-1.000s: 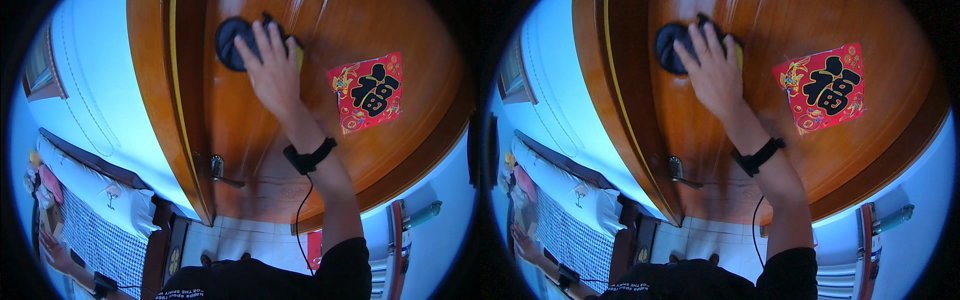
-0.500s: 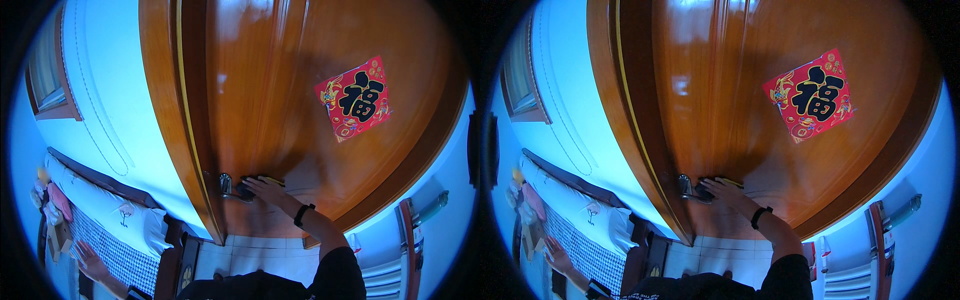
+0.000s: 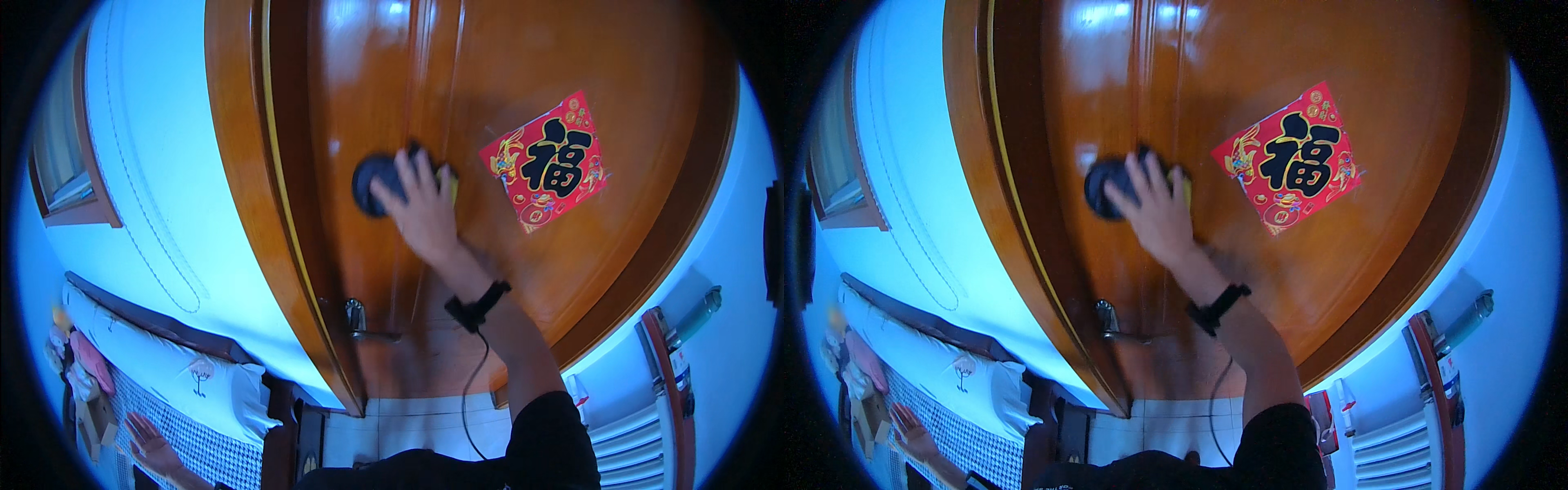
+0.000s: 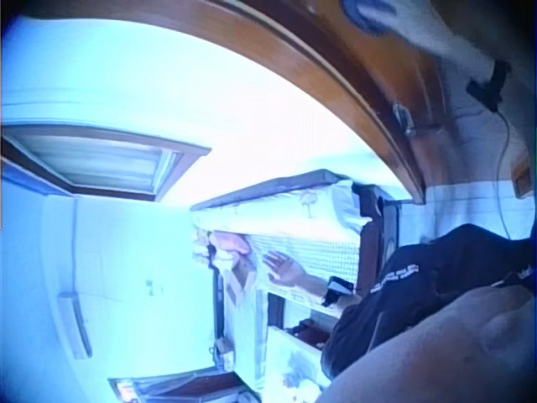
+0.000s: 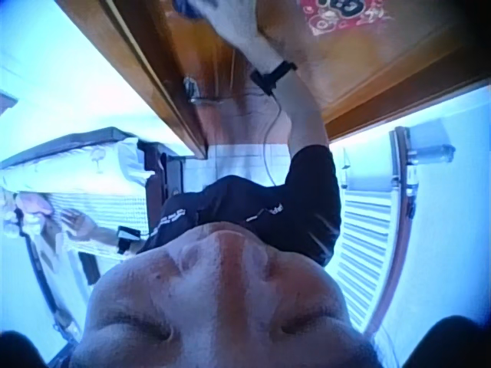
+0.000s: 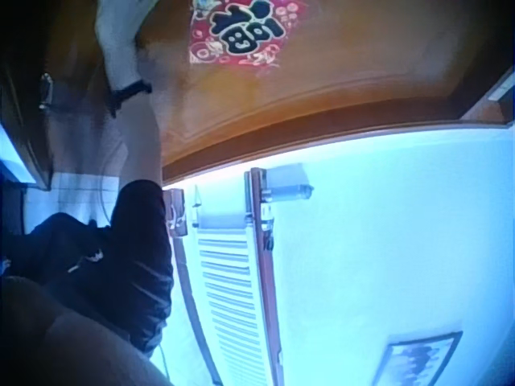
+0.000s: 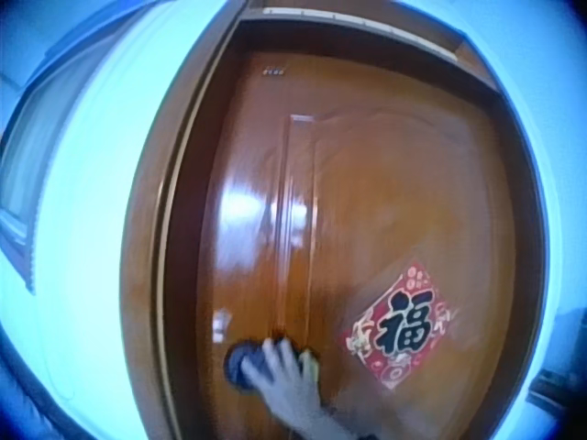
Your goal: The person cleans a wooden door using a cloth, wiping the surface, edges, and the handle.
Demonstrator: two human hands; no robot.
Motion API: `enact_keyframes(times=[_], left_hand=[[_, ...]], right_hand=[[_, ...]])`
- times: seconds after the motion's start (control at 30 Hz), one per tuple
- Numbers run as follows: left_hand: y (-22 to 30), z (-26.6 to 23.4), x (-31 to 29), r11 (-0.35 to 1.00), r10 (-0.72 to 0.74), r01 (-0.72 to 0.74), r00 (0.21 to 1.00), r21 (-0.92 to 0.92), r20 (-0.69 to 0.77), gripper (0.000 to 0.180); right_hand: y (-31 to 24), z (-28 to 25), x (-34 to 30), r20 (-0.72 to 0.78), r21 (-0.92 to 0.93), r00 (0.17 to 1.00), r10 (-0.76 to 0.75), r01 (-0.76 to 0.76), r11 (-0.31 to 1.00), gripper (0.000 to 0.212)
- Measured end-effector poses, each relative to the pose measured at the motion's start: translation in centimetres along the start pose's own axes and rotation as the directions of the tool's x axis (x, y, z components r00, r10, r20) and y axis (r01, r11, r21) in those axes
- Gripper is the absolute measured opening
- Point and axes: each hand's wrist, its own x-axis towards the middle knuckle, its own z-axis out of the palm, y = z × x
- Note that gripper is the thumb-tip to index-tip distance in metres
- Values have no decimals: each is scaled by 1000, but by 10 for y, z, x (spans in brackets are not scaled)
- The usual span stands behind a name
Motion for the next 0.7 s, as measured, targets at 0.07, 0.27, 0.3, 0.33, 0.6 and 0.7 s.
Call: enact_keyframes(times=[0.07, 0.27, 0.3, 0.33, 0.6, 0.7], left_hand=[[-2, 7, 0, 1000, -10, 10, 1000, 6, -15, 56], [-27, 22, -10, 998, -66, 66, 998, 11, -6, 56], [-33, 24, -13, 997, -77, 77, 997, 14, -27, 55], [-40, 25, -14, 996, -94, 94, 995, 6, -24, 55], [-57, 51, -53, 993, -112, 111, 993, -29, -42, 53], [-69, 43, -59, 991, -126, 124, 991, -55, -50, 53]], right_hand=[[-12, 19, -49, 91, 40, 987, -133, 130, 991, 46], [-3, 42, -172, 349, 75, 865, -360, 357, 931, 44], [3, 34, -166, 335, 28, 866, -370, 383, 923, 42], [11, 27, -156, 298, 14, 901, -316, 327, 945, 42], [55, -30, 22, -143, -14, 987, -78, 77, 997, 44], [51, -26, 21, -154, 1, 986, -66, 67, 998, 44]])
